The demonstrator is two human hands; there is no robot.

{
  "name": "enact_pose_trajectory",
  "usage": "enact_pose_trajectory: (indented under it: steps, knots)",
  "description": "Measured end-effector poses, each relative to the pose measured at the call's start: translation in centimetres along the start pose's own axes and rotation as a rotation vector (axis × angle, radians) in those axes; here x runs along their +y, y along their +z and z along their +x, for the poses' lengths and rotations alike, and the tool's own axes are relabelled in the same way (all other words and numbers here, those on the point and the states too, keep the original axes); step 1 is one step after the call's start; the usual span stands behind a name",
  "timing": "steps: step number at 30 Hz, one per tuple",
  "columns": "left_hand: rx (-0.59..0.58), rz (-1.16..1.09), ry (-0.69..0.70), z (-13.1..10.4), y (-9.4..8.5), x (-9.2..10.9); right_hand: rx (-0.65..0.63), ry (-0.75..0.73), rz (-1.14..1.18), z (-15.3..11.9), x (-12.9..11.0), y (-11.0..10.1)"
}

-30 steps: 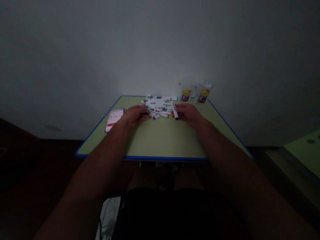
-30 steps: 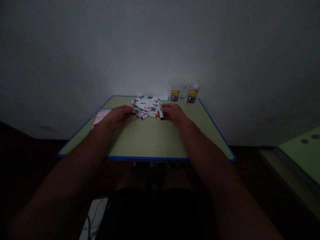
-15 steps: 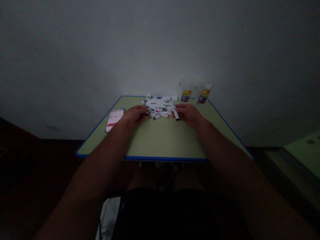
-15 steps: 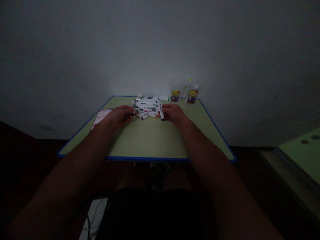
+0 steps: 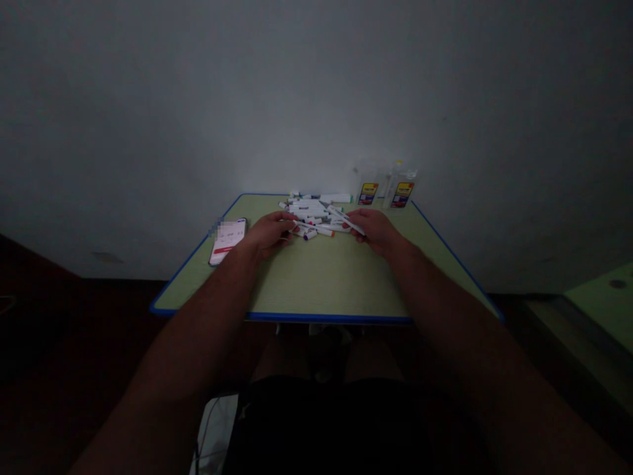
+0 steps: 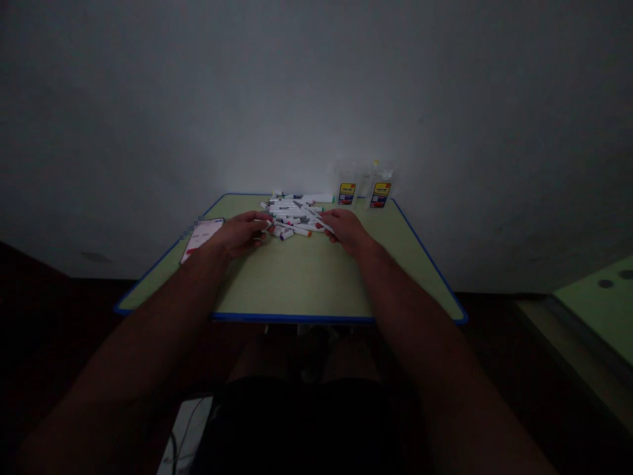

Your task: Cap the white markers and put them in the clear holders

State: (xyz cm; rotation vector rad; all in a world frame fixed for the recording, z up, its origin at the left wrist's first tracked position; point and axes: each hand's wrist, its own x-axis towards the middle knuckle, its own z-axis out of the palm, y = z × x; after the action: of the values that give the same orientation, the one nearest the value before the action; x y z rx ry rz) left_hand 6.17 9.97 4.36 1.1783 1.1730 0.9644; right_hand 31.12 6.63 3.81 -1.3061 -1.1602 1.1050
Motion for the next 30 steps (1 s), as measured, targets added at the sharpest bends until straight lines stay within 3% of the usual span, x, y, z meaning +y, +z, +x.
enact_pose_trajectory:
  steps: [14, 30]
  knots:
    - [0.015, -0.103, -0.001, 0.32, 0.22, -0.29, -0.024, -0.01, 0.0, 0.0, 0.24, 0.03]
    - [-0.086, -0.029, 0.062, -0.04, 0.69, -0.6, -0.028, -0.049, -0.022, 0.02, 0.48, 0.24]
